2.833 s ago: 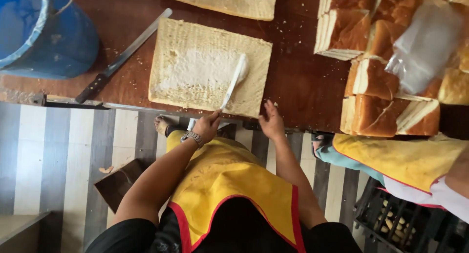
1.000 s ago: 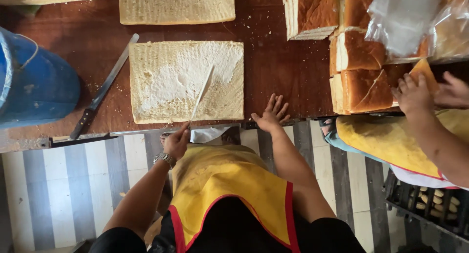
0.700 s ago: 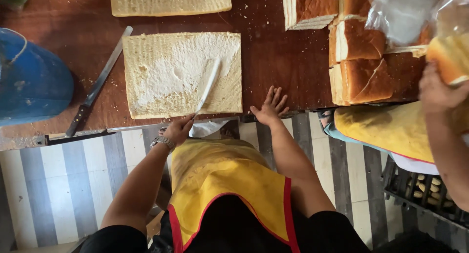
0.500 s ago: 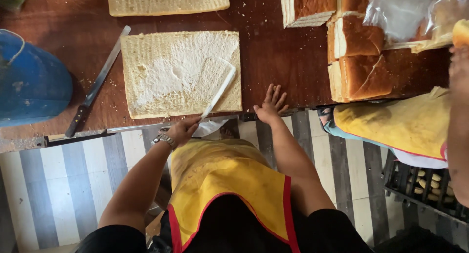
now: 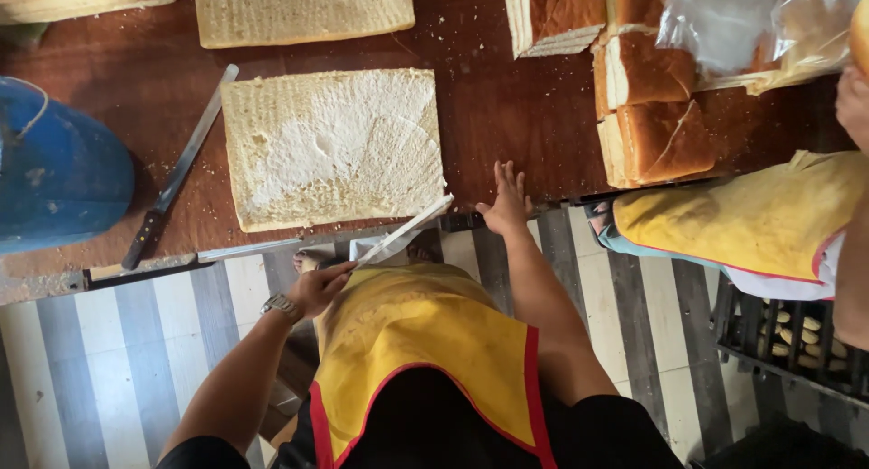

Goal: The person slices large bread loaves in half lengthwise with a long knife on a wooden worktable, then scoops a white creamy filling from a blue bucket with a spatula and spreads it over the cut bread slices, stacking the filled slices with other prepared loaves.

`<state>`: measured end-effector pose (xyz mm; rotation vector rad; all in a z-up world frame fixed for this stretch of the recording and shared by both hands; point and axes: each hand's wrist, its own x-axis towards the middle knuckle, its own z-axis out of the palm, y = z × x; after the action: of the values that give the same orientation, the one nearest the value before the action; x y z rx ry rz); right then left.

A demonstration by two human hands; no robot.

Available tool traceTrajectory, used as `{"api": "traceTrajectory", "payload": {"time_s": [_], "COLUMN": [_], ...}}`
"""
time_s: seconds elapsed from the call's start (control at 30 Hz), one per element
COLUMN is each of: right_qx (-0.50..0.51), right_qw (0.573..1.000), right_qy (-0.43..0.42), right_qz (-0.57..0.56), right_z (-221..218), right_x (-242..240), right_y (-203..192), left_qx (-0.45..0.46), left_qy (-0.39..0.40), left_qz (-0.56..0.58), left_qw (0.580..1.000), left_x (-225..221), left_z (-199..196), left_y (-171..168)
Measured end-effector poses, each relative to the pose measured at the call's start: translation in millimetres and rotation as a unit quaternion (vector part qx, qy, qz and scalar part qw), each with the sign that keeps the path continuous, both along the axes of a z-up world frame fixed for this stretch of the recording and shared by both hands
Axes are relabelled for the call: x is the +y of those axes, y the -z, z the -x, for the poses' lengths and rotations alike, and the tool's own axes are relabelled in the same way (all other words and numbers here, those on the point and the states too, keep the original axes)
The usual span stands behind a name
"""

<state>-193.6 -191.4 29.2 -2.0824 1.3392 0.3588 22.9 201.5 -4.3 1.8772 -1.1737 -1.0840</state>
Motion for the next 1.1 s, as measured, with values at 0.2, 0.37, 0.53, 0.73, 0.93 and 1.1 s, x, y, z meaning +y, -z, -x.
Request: {"api": "traceTrajectory", "payload": {"time_s": [0.2, 0.37, 0.53, 0.73, 0.93, 1.1], "right_qx": [0.011, 0.007, -0.007, -0.008, -0.009, 0.002], "right_qw": [1.000, 0.999, 0.999, 0.999, 0.999, 0.997], "right_qy": [0.003, 0.007, -0.001, 0.006, -0.007, -0.025], "right_qz": [0.014, 0.032, 0.051, 0.049, 0.053, 0.067], "right_z": [-6, -4, -4, -3, -7, -7], "right_x": [2, 2, 1, 1, 1, -1], "right_y": [-4, -5, -2, -1, 1, 1], "left_qx": [-0.041, -0.133, -0.090, 0.002, -0.245, -0.353], "left_qy": [-0.158, -0.139, -0.090, -0.166, -0.207, -0.269], "left_qz": [-0.183, -0.133, -0.056, -0.126, -0.138, -0.256], "left_qw": [0.969, 0.972, 0.990, 0.978, 0.937, 0.859], "left_x": [-69, -127, -89, -8, 43, 83], "left_z": [0, 10, 3, 22, 33, 22], "left_y": [-32, -13, 29, -22, -33, -55]}}
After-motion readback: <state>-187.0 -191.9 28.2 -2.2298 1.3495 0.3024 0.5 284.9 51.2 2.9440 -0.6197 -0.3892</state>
